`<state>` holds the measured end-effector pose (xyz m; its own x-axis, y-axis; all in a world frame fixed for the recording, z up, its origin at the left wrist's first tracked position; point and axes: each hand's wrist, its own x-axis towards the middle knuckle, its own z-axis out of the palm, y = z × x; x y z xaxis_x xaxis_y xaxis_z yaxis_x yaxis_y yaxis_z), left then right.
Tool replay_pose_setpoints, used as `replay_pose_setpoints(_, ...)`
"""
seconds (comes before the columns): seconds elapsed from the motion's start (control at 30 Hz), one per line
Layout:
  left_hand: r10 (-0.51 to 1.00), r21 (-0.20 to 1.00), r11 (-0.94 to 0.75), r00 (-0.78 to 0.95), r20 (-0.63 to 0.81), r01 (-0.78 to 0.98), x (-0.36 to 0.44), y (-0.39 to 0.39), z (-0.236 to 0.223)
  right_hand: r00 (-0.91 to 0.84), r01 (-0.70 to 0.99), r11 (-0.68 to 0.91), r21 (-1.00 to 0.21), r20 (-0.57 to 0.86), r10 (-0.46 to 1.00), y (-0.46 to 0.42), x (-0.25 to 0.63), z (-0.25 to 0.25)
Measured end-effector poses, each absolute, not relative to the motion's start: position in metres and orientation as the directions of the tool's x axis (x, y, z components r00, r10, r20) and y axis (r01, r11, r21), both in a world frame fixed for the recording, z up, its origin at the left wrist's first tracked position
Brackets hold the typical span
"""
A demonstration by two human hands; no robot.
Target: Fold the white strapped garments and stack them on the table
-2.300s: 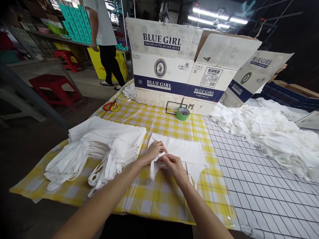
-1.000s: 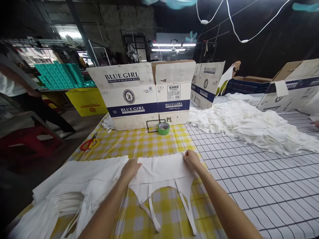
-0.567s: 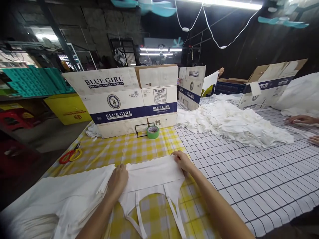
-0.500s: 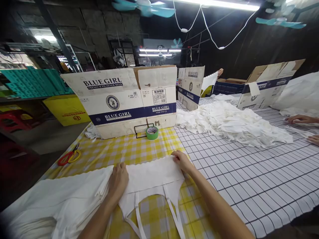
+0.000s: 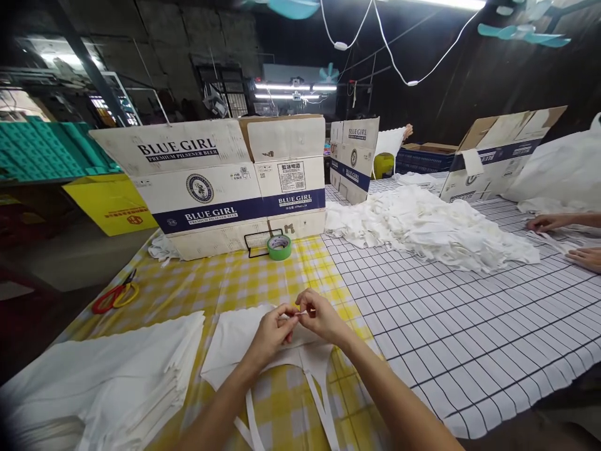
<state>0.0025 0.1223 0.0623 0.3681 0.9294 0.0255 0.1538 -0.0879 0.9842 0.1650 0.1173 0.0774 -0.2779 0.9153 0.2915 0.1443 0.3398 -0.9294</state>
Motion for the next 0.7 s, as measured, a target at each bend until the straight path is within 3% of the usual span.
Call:
replay_pose_setpoints(0.27,0.948,0.952,-0.147,0.312,0.058,0.270,-0.019,0.100,0.067,-0.442,-0.025,0.163,-0.986,0.157,0.883,0.112,0.152,0.086)
replay_pose_setpoints(0.5,0.950,0.968,-0.027,0.309,-0.054,0.249,-0.040,0.082,0.043,-0.568,0.170,0.247,-0.954,0.110,0.816,0.120,0.149,0.082)
replay_pose_setpoints(0.7,0.959,0.983,0.024,0.272,-0.075,0.185,-0.043,0.081,0.028,-0.550,0.277,0.247,-0.929,0.058,0.833,0.121,0.142,0.076)
